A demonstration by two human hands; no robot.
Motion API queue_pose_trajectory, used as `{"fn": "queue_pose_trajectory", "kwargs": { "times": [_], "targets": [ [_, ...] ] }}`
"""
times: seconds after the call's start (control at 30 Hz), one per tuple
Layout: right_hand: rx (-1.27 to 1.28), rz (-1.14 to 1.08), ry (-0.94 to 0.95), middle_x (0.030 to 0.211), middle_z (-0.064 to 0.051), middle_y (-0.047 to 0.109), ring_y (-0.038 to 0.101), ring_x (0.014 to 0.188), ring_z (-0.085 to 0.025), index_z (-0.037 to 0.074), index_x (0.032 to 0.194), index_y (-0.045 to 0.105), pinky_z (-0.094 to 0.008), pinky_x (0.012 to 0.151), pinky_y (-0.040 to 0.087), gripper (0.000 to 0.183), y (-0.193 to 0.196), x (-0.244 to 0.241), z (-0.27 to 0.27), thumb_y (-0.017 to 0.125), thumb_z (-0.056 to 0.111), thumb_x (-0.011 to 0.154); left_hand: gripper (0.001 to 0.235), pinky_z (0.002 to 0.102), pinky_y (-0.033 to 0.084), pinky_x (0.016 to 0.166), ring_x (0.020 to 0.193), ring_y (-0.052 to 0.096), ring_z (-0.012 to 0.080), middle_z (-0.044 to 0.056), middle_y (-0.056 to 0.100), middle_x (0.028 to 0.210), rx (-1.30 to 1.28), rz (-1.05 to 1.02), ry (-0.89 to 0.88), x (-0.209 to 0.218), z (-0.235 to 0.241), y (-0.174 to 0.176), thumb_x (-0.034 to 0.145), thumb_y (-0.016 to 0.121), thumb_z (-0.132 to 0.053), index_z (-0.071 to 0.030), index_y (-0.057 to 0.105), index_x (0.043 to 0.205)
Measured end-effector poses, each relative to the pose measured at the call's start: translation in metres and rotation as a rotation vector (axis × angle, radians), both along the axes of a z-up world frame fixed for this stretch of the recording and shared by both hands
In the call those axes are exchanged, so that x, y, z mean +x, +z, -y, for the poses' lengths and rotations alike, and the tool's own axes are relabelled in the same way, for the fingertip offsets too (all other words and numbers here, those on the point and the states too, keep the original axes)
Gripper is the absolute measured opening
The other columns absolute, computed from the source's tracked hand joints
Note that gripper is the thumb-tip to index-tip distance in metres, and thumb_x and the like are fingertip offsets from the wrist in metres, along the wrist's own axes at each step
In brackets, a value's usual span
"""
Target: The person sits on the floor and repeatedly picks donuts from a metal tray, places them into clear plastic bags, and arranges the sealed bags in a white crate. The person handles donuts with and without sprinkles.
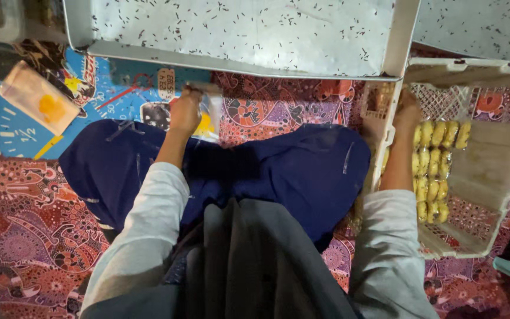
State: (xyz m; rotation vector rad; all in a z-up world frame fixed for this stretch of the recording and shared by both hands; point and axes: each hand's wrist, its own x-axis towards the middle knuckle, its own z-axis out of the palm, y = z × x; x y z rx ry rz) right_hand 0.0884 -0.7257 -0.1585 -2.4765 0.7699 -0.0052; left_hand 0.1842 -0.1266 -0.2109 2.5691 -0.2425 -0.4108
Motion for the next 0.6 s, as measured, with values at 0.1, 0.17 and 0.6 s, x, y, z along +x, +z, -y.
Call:
{"fn": "queue_pose_trajectory", "kwargs": {
  "times": [0.1, 0.17, 0.6],
  "targets": [
    [0.295, 0.283, -0.191, 0.096, -0.017, 0.074, 0.065, 0.091, -0.026, -0.004, 0.107, 0.075, -0.037, 0.084, 0.051, 0.015, 0.062, -0.022, -0.022, 0.07, 0.009, 0.102, 0.029, 0.052, 0.053, 0.082, 0.097, 0.067, 0.0439, 0.022, 0.065, 0.12, 0.08, 0.038, -0.084, -0.003, -0.003, 0.011, 0.084, 0.059, 0.001, -0.006, 0.067, 0.111],
    [0.572, 0.283, -0.122, 0.105, -0.015, 0.074, 0.064, 0.106, -0.025, 0.002, 0.107, 0.076, -0.038, 0.094, 0.049, 0.008, 0.114, -0.041, -0.072, 0.076, 0.006, 0.1, 0.027, 0.051, 0.053, 0.082, 0.099, 0.067, 0.0437, 0.022, 0.066, 0.116, -0.058, 0.194, -0.107, -0.011, -0.001, 0.031, 0.09, 0.058, 0.0, -0.005, 0.066, 0.115],
    [0.556, 0.311, 0.673, 0.098, -0.016, 0.076, 0.075, 0.09, -0.033, 0.003, 0.102, 0.076, -0.04, 0.079, 0.059, 0.019, 0.151, 0.029, -0.384, 0.073, 0.016, 0.089, 0.058, 0.037, 0.056, 0.076, 0.084, 0.065, 0.0283, 0.025, 0.056, 0.125, -0.693, 0.377, 0.249, -0.081, 0.046, 0.211, 0.077, 0.072, 0.005, 0.003, 0.052, 0.132]
  ]
}}
